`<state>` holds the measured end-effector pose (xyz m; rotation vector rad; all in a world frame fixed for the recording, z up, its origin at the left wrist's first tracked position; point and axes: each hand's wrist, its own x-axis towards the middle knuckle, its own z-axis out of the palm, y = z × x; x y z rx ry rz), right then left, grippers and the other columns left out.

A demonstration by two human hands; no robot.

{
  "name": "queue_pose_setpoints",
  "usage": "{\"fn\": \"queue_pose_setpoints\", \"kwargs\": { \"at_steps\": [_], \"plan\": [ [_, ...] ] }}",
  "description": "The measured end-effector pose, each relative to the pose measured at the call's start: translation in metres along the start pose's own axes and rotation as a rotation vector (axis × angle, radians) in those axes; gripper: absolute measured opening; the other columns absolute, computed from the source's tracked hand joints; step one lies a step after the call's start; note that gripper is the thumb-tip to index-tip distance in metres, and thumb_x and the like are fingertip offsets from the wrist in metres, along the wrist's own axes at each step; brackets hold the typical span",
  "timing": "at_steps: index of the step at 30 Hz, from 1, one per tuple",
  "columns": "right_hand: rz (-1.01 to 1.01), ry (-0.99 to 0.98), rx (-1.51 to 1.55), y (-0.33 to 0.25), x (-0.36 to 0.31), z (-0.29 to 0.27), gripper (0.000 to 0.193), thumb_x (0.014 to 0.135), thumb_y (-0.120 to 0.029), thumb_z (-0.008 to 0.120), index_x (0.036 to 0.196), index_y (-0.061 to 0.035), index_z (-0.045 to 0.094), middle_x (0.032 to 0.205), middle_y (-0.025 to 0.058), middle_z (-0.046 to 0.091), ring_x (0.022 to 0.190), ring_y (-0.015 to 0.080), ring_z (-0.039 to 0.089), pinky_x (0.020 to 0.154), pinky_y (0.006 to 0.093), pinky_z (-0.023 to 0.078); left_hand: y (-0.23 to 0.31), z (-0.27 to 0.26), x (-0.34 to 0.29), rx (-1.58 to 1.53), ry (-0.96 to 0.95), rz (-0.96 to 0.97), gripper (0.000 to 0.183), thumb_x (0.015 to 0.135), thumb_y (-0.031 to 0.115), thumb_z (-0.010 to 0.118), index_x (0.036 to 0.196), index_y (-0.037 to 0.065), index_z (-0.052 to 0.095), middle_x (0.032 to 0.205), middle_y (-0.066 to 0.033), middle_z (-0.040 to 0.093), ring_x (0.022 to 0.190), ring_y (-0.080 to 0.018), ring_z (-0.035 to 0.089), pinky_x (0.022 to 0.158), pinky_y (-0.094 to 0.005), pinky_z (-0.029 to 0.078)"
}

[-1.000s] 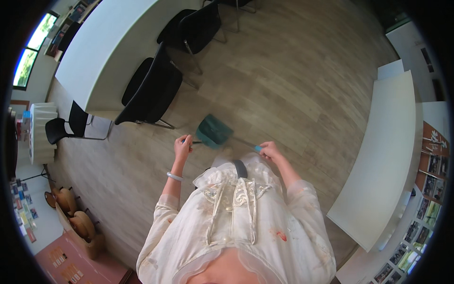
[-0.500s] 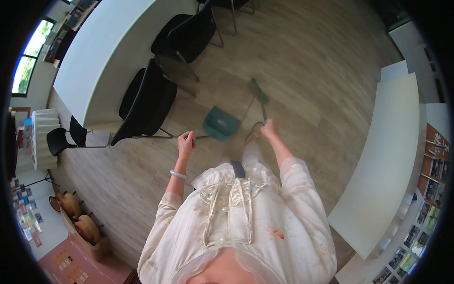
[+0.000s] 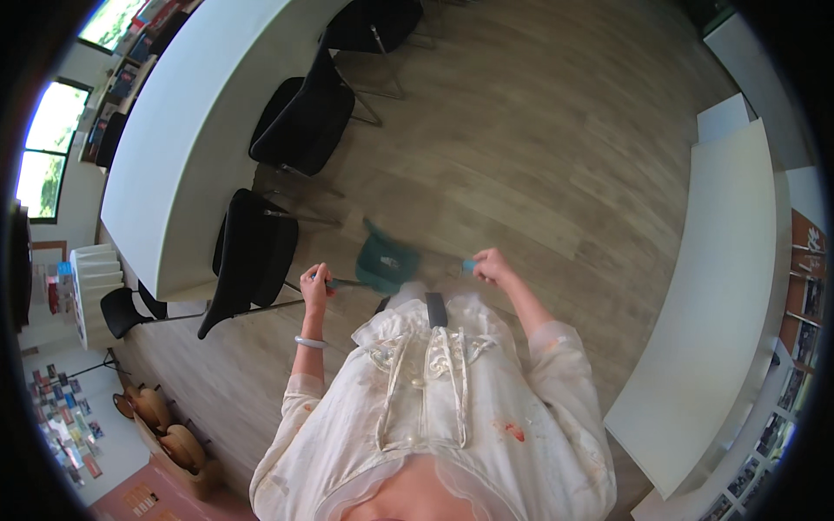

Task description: Sweeping dust and debris into a dustpan using a small broom on a wooden floor in a large showroom area.

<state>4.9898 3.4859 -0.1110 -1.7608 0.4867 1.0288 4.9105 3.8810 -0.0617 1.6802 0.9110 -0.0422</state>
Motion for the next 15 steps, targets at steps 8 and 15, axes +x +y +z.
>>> {"fn": "queue_pose_setpoints", "kwargs": {
  "at_steps": [8, 15],
  "plan": [
    [-0.196, 0.420, -0.226, -0.078, 0.065, -0.090, 0.022, 0.065, 0.000, 0.057, 0.087, 0.0003, 0.061, 0.057, 0.0123, 0.059, 0.044, 0.0194, 0.057, 0.042, 0.0321, 0.043, 0.052, 0.073, 0.049, 0.040, -0.042, 0.121, 0.032, 0.082, 0.024, 0.054, 0.057, 0.004, 0.052, 0.050, 0.0006, 0.045, 0.037, -0.0089, 0.044, 0.034, -0.0230, 0.036],
    [-0.131, 0.540, -0.373, -0.113, 0.142, -0.117, 0.019, 0.067, -0.002, 0.054, 0.085, 0.0004, 0.059, 0.064, 0.0137, 0.060, 0.049, 0.0228, 0.061, 0.044, 0.0343, 0.049, 0.093, 0.138, 0.115, 0.028, -0.076, 0.146, 0.033, 0.082, 0.025, 0.054, 0.057, 0.004, 0.052, 0.051, 0.0003, 0.046, 0.037, -0.0092, 0.045, 0.034, -0.0230, 0.036]
  ]
}}
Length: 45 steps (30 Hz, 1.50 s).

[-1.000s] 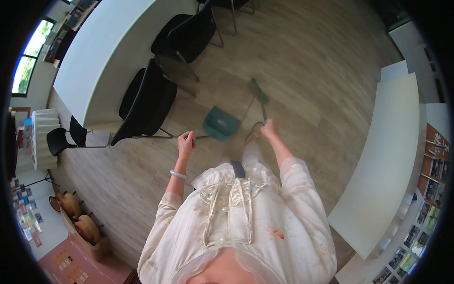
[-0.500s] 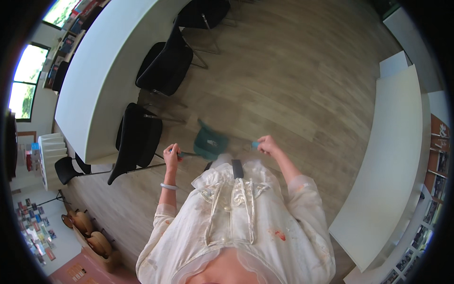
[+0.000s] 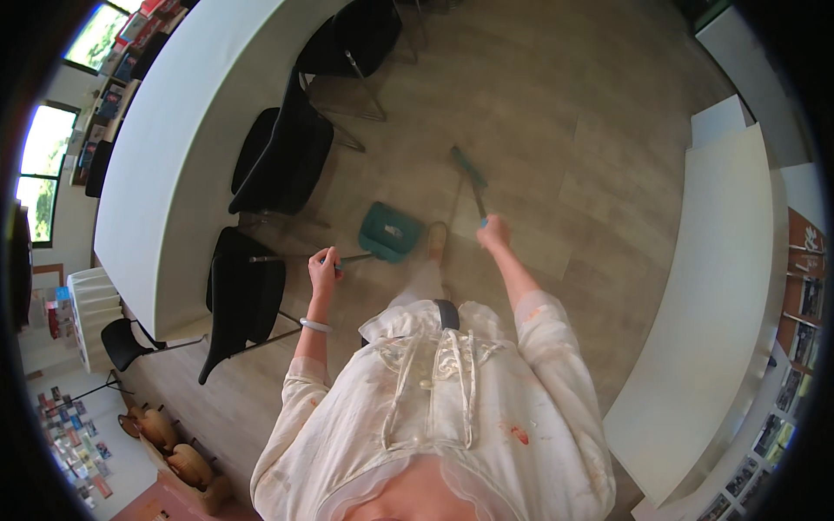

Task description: Sweeping dust and debris into a dustpan using a small broom on a wooden floor in a large showroom area.

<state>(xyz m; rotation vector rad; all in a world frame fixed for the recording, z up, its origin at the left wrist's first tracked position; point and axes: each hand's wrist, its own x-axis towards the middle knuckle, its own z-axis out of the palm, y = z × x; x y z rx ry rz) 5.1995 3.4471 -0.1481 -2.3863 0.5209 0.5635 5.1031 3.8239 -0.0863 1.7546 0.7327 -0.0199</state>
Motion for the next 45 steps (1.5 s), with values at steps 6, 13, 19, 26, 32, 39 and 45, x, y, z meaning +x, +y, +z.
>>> {"fn": "queue_pose_setpoints", "kwargs": {
  "at_steps": [6, 13, 19, 26, 32, 39, 45],
  "plan": [
    [-0.043, -0.342, -0.006, -0.017, 0.021, 0.035, 0.034, 0.065, -0.004, 0.061, 0.099, -0.0012, 0.059, 0.066, 0.0131, 0.060, 0.044, 0.0189, 0.056, 0.039, 0.0312, 0.044, 0.038, 0.050, 0.058, 0.093, -0.060, -0.040, 0.032, 0.080, 0.027, 0.055, 0.062, 0.001, 0.056, 0.052, -0.0016, 0.050, 0.043, -0.0099, 0.051, 0.042, -0.0249, 0.042],
    [0.341, -0.536, 0.486, -0.050, 0.081, -0.057, 0.044, 0.064, 0.002, 0.058, 0.108, -0.0010, 0.058, 0.054, 0.0093, 0.055, 0.032, 0.0102, 0.041, 0.030, 0.0266, 0.028, 0.084, 0.073, 0.109, 0.057, -0.045, -0.078, 0.031, 0.080, 0.028, 0.057, 0.065, 0.001, 0.058, 0.055, -0.0007, 0.053, 0.044, -0.0099, 0.051, 0.041, -0.0250, 0.042],
    [0.024, -0.301, 0.246, -0.086, 0.137, -0.097, 0.049, 0.062, -0.001, 0.059, 0.110, -0.0013, 0.058, 0.061, 0.0095, 0.058, 0.036, 0.0119, 0.046, 0.033, 0.0279, 0.035, 0.108, 0.100, 0.151, 0.071, -0.095, -0.071, 0.029, 0.080, 0.027, 0.056, 0.063, 0.002, 0.057, 0.054, 0.0005, 0.050, 0.042, -0.0088, 0.049, 0.039, -0.0241, 0.040],
    [-0.022, -0.106, -0.056, -0.105, 0.226, -0.071, 0.048, 0.063, -0.006, 0.056, 0.111, -0.0021, 0.052, 0.082, 0.0192, 0.063, 0.068, 0.0292, 0.063, 0.058, 0.0368, 0.048, 0.134, 0.158, 0.187, 0.026, -0.144, -0.018, 0.030, 0.081, 0.024, 0.054, 0.061, 0.002, 0.054, 0.053, 0.0009, 0.047, 0.040, -0.0081, 0.047, 0.037, -0.0227, 0.038],
    [0.061, -0.247, -0.003, -0.096, 0.257, -0.082, 0.044, 0.061, -0.001, 0.054, 0.105, -0.0011, 0.055, 0.077, 0.0157, 0.064, 0.064, 0.0271, 0.063, 0.055, 0.0351, 0.048, 0.159, 0.215, 0.225, 0.069, -0.181, -0.025, 0.031, 0.081, 0.026, 0.055, 0.061, 0.002, 0.054, 0.054, 0.0002, 0.048, 0.040, -0.0090, 0.047, 0.038, -0.0235, 0.039],
    [0.345, -0.608, 0.541, -0.077, 0.343, -0.199, 0.050, 0.061, 0.007, 0.055, 0.111, -0.0016, 0.055, 0.061, 0.0086, 0.053, 0.036, 0.0099, 0.042, 0.031, 0.0275, 0.029, 0.217, 0.283, 0.258, 0.062, -0.019, -0.040, 0.031, 0.081, 0.025, 0.055, 0.061, 0.003, 0.055, 0.053, -0.0004, 0.048, 0.039, -0.0094, 0.047, 0.037, -0.0239, 0.040],
    [0.287, -0.393, 0.570, -0.072, 0.403, -0.280, 0.044, 0.058, 0.006, 0.054, 0.101, -0.0016, 0.059, 0.053, 0.0073, 0.052, 0.032, 0.0094, 0.040, 0.029, 0.0259, 0.024, 0.256, 0.327, 0.295, 0.057, -0.019, -0.070, 0.031, 0.084, 0.024, 0.055, 0.060, 0.004, 0.054, 0.053, -0.0005, 0.049, 0.038, -0.0097, 0.048, 0.034, -0.0231, 0.039]
  ]
}}
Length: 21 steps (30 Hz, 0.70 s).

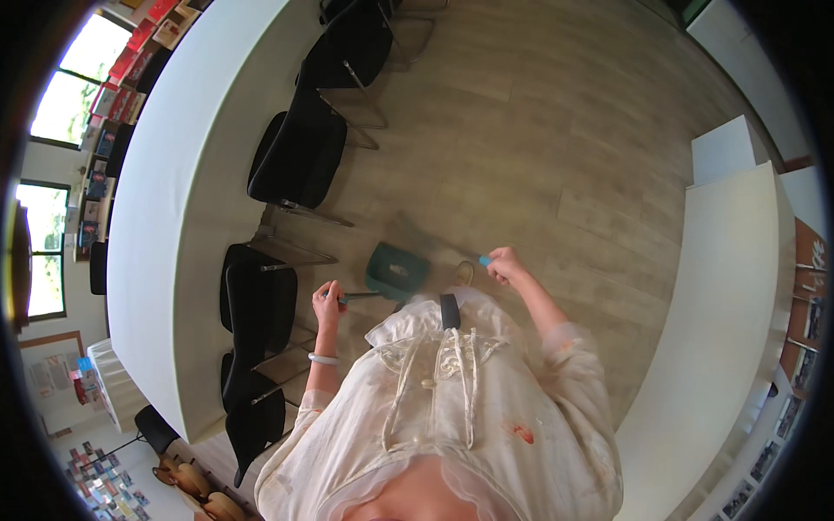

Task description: Sweeping dust and debris into a dustpan using a small broom on a wooden floor in a large showroom area.

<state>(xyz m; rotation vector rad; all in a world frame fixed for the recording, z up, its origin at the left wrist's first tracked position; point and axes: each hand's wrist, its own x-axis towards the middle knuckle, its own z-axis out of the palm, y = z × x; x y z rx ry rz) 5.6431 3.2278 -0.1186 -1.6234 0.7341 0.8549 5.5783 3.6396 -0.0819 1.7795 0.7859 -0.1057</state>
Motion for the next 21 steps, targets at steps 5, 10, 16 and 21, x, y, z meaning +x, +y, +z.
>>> {"fn": "queue_pose_setpoints", "kwargs": {
  "at_steps": [5, 10, 16, 21],
  "plan": [
    [-0.206, 0.200, -0.207, -0.074, 0.032, -0.038, 0.035, 0.061, 0.000, 0.058, 0.096, -0.0009, 0.057, 0.054, 0.0080, 0.053, 0.039, 0.0148, 0.051, 0.034, 0.0320, 0.035, 0.034, 0.050, 0.030, -0.007, 0.010, 0.063, 0.031, 0.084, 0.024, 0.055, 0.059, 0.004, 0.054, 0.053, -0.0005, 0.049, 0.038, -0.0098, 0.048, 0.035, -0.0228, 0.039],
    [-0.261, 0.371, -0.329, -0.116, 0.099, -0.062, 0.018, 0.064, -0.002, 0.056, 0.082, -0.0010, 0.054, 0.058, 0.0122, 0.056, 0.047, 0.0211, 0.059, 0.044, 0.0343, 0.044, 0.068, 0.092, 0.070, -0.068, -0.006, 0.035, 0.032, 0.081, 0.027, 0.056, 0.059, 0.003, 0.053, 0.052, -0.0005, 0.046, 0.041, -0.0094, 0.045, 0.037, -0.0245, 0.036],
    [-0.288, 0.358, -0.447, -0.128, 0.175, -0.060, 0.034, 0.063, -0.005, 0.062, 0.097, -0.0016, 0.059, 0.062, 0.0105, 0.057, 0.046, 0.0198, 0.058, 0.043, 0.0324, 0.047, 0.111, 0.150, 0.132, -0.090, -0.056, 0.074, 0.032, 0.081, 0.027, 0.057, 0.060, 0.003, 0.054, 0.053, -0.0008, 0.046, 0.041, -0.0095, 0.046, 0.037, -0.0251, 0.037],
    [-0.239, 0.112, -0.550, -0.158, 0.179, -0.047, 0.040, 0.062, -0.002, 0.062, 0.101, -0.0016, 0.059, 0.062, 0.0093, 0.058, 0.043, 0.0160, 0.054, 0.038, 0.0289, 0.042, 0.151, 0.192, 0.174, -0.020, -0.023, 0.016, 0.031, 0.080, 0.026, 0.057, 0.061, 0.002, 0.055, 0.052, -0.0009, 0.048, 0.042, -0.0101, 0.048, 0.039, -0.0257, 0.040]
  ]
}}
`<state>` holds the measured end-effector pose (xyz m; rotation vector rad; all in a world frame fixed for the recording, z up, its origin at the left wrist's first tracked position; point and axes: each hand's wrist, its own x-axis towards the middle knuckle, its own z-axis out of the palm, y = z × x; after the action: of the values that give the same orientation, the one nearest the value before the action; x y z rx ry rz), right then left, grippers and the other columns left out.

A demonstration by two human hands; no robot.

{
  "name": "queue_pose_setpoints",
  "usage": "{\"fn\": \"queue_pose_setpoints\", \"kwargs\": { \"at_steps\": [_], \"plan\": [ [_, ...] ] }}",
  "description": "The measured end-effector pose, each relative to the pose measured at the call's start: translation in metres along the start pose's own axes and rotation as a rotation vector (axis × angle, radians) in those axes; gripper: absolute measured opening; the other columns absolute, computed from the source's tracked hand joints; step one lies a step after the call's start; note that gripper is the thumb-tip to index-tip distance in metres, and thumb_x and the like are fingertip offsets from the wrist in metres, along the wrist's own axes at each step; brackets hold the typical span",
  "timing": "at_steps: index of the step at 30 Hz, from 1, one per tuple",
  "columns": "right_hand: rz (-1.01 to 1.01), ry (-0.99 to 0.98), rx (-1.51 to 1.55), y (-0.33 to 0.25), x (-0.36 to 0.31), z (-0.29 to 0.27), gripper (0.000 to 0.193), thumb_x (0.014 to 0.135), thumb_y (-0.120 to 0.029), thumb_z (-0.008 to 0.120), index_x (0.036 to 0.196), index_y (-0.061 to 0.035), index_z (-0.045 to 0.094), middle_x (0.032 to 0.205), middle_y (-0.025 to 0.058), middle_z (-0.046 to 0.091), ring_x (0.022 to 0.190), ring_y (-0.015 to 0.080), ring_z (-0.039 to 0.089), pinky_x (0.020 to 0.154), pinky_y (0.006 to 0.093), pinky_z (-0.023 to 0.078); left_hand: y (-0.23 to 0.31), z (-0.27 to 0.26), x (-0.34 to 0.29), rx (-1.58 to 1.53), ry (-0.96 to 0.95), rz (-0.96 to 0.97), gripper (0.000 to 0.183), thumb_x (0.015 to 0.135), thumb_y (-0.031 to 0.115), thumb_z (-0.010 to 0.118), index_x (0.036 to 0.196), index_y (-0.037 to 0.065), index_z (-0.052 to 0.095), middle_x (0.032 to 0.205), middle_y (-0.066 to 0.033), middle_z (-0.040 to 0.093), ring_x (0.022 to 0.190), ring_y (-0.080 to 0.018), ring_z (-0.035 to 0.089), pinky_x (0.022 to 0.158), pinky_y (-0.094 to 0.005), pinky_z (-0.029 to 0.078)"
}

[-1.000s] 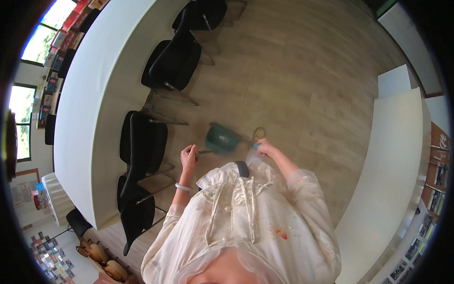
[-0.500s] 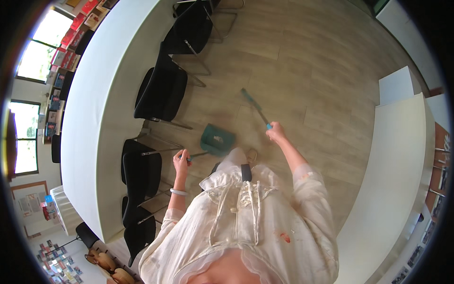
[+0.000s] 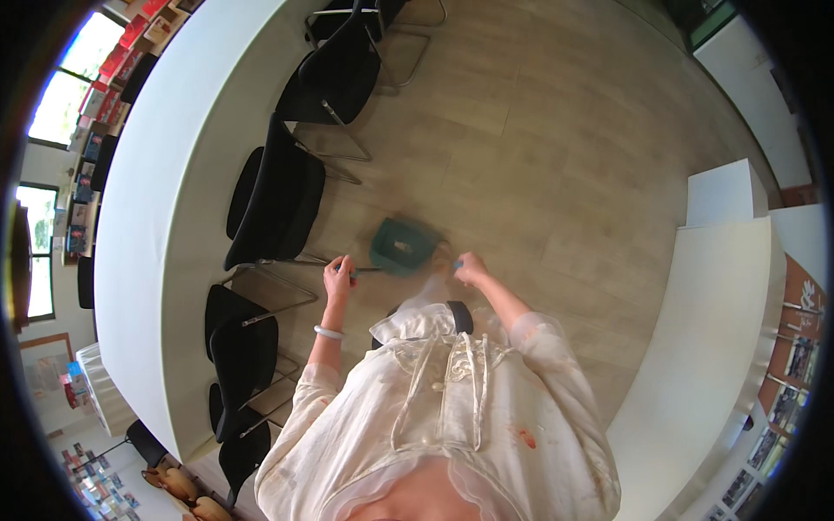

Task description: Sweeping dust and debris into a dustpan using a small broom on a wooden floor in a large showroom area.

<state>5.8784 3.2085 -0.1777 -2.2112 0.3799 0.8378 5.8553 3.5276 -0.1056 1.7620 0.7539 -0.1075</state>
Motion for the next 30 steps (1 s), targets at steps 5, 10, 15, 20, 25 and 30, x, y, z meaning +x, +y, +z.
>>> {"fn": "queue_pose_setpoints", "kwargs": {
  "at_steps": [5, 10, 15, 20, 25, 30],
  "plan": [
    [0.323, -0.249, 0.617, -0.026, 0.012, -0.084, 0.036, 0.061, 0.005, 0.054, 0.096, -0.0001, 0.061, 0.057, 0.0101, 0.056, 0.037, 0.0101, 0.043, 0.032, 0.0255, 0.030, 0.041, 0.007, 0.035, 0.016, 0.011, -0.017, 0.029, 0.078, 0.025, 0.056, 0.061, 0.002, 0.056, 0.052, -0.0014, 0.049, 0.043, -0.0106, 0.048, 0.041, -0.0253, 0.042],
    [0.271, -0.057, 0.524, -0.032, 0.038, -0.142, 0.042, 0.062, 0.005, 0.055, 0.103, 0.0015, 0.057, 0.056, 0.0073, 0.053, 0.036, 0.0100, 0.041, 0.030, 0.0263, 0.027, 0.065, 0.022, 0.059, 0.036, -0.037, -0.013, 0.030, 0.078, 0.026, 0.054, 0.060, 0.002, 0.054, 0.053, -0.0014, 0.048, 0.039, -0.0105, 0.048, 0.037, -0.0250, 0.039],
    [0.174, 0.109, 0.272, -0.059, 0.085, -0.176, 0.042, 0.063, 0.000, 0.057, 0.105, 0.0009, 0.057, 0.061, 0.0097, 0.058, 0.044, 0.0154, 0.053, 0.038, 0.0308, 0.038, 0.091, 0.054, 0.090, 0.041, -0.091, 0.037, 0.031, 0.079, 0.027, 0.054, 0.060, 0.002, 0.053, 0.053, -0.0007, 0.048, 0.040, -0.0104, 0.049, 0.039, -0.0243, 0.039],
    [0.081, 0.318, 0.056, -0.064, 0.150, -0.177, 0.037, 0.065, -0.003, 0.059, 0.102, -0.0011, 0.059, 0.067, 0.0147, 0.062, 0.052, 0.0220, 0.062, 0.051, 0.0335, 0.048, 0.106, 0.097, 0.120, 0.058, -0.104, 0.040, 0.033, 0.081, 0.028, 0.053, 0.060, 0.002, 0.053, 0.053, -0.0008, 0.048, 0.041, -0.0104, 0.050, 0.040, -0.0243, 0.040],
    [0.087, 0.126, 0.011, -0.053, 0.175, -0.172, 0.038, 0.064, -0.002, 0.060, 0.102, -0.0010, 0.059, 0.065, 0.0116, 0.060, 0.045, 0.0172, 0.056, 0.042, 0.0312, 0.043, 0.128, 0.139, 0.144, 0.073, -0.136, 0.012, 0.030, 0.082, 0.028, 0.057, 0.072, 0.001, 0.062, 0.052, -0.0039, 0.053, 0.042, -0.0137, 0.053, 0.045, -0.0287, 0.042],
    [0.162, -0.175, 0.178, -0.059, 0.185, -0.245, 0.037, 0.062, 0.002, 0.057, 0.099, -0.0021, 0.060, 0.060, 0.0107, 0.057, 0.039, 0.0138, 0.049, 0.036, 0.0286, 0.037, 0.160, 0.178, 0.162, 0.077, -0.075, 0.004, 0.030, 0.080, 0.028, 0.055, 0.068, 0.001, 0.059, 0.053, -0.0025, 0.052, 0.041, -0.0119, 0.051, 0.042, -0.0264, 0.041]
  ]
}}
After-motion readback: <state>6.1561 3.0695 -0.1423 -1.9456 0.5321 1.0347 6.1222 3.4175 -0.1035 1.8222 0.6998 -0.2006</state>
